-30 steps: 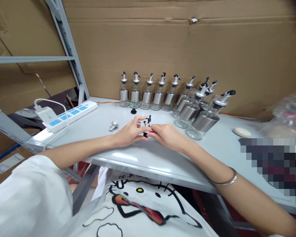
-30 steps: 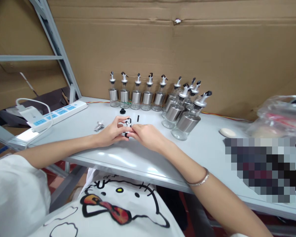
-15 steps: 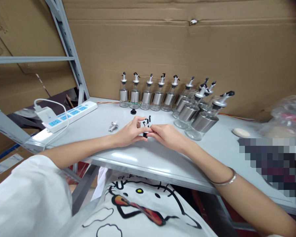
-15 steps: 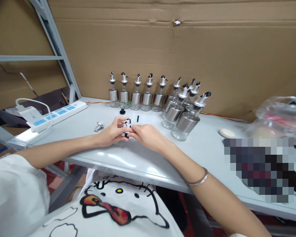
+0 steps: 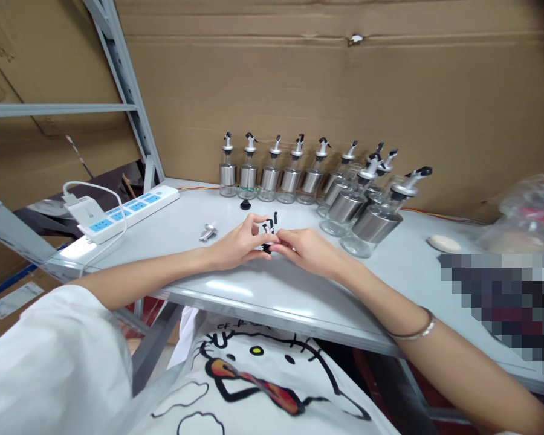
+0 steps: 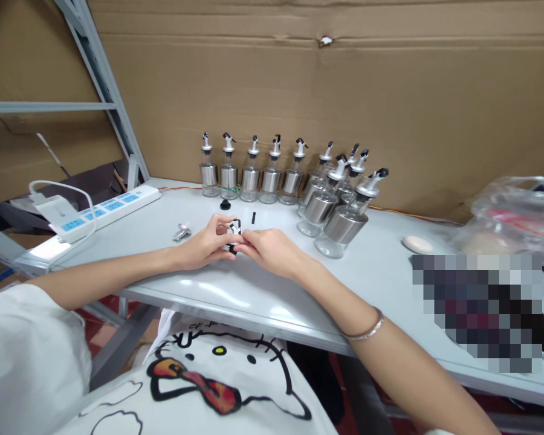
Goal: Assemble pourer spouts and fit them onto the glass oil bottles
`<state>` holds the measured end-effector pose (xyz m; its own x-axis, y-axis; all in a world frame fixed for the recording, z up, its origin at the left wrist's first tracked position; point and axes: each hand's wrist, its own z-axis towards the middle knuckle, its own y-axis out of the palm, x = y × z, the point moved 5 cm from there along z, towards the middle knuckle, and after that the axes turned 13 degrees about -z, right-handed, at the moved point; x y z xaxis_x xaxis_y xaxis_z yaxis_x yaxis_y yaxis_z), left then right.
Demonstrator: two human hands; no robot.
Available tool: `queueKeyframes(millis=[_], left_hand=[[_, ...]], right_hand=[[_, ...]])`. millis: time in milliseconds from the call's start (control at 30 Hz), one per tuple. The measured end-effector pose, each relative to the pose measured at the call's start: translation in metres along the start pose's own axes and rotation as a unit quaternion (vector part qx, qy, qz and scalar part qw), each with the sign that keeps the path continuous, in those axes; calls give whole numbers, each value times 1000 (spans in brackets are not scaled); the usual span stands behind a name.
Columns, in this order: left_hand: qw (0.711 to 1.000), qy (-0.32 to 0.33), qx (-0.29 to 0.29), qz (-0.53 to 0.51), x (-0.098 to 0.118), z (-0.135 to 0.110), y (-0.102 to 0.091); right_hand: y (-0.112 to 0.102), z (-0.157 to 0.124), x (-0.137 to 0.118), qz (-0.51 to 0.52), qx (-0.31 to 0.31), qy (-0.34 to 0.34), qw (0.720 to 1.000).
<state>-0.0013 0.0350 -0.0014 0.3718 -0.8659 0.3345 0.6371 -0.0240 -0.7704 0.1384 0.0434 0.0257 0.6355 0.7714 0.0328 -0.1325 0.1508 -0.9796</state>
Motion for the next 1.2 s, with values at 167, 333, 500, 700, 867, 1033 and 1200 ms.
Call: queueKeyframes(millis=[167,333,500,700,867,1033,1200], left_hand=[[1000,-6,-12,1,2,-1,1],[1000,-13,1,-15,-2,0,0],[1000,-4,15,3,1,0,-4],[1000,-2,7,-5,1,-2,-2],[1000,2,20,-9,0,-1,0],[999,-16,22,-18,-2,1,-2],[999,-28,16,-26,-4,1,-2]], right_hand=[[1,-1,5,-10,2,13,1000],[3,0,2,20,3,-9,1000],[1,-1,2,27,3,22,999],[0,-2,2,30,-9,25,999],[0,0,3,35,-18,36,999],[1,0,-1,26,-12,16,999],[2,0,2,-8,-7,28,1000]])
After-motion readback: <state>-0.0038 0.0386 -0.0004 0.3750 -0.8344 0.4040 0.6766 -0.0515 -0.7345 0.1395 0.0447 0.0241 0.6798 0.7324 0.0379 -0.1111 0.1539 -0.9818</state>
